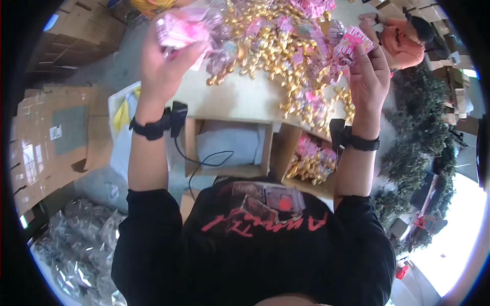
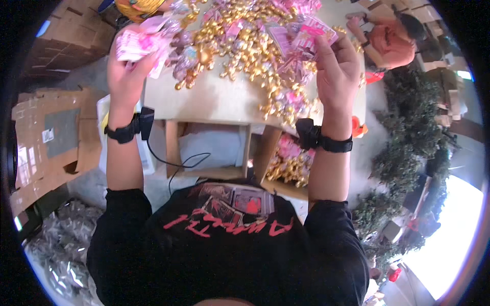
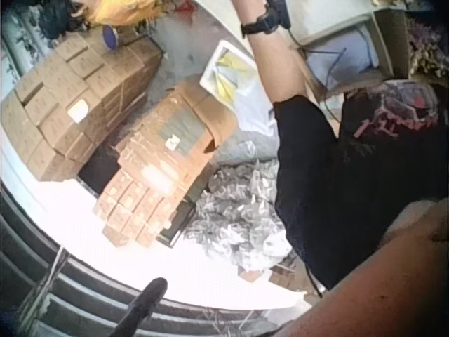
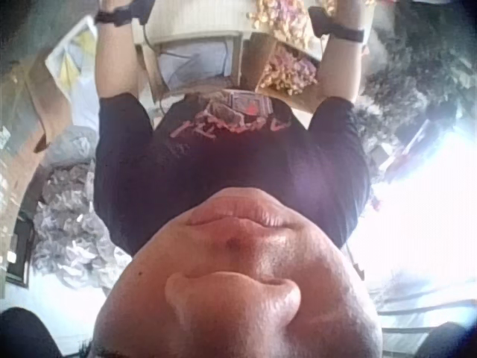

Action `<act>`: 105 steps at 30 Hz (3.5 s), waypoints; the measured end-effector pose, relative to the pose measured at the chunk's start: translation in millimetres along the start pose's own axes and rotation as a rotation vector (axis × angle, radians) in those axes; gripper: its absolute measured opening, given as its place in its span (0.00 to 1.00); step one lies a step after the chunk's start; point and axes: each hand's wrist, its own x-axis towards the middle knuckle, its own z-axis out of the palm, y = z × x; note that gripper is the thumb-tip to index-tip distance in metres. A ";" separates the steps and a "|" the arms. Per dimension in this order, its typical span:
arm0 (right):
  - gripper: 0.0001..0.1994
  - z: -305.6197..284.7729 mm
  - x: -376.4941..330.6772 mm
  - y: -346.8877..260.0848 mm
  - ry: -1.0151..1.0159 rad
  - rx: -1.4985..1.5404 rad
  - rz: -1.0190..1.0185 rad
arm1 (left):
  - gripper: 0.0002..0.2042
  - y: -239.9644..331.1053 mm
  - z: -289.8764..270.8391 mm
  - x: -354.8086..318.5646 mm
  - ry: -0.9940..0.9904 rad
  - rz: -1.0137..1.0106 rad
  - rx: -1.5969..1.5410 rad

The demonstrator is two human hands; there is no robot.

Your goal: Packing gold and pink ornaments into cardboard boxes and sealing them with tape.

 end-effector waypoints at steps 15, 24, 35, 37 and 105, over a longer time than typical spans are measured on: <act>0.12 29.8 -246.1 133.3 -0.501 -0.627 0.383 | 0.28 -89.9 -1.1 -293.8 -0.157 -0.880 0.801; 0.11 2.2 -195.2 184.6 -0.329 -0.712 0.529 | 0.24 -148.4 -12.1 -245.5 -0.200 -0.631 0.849; 0.23 -91.0 132.7 241.7 0.060 -1.236 0.502 | 0.17 -334.2 50.8 93.9 -0.160 -0.329 0.776; 0.27 -99.6 155.6 279.4 0.097 -1.348 0.431 | 0.18 -382.7 62.0 106.8 -0.209 -0.289 0.914; 0.51 54.1 -351.6 217.9 -0.495 -0.973 0.950 | 0.27 -166.6 -30.4 -361.4 -0.374 -0.890 1.071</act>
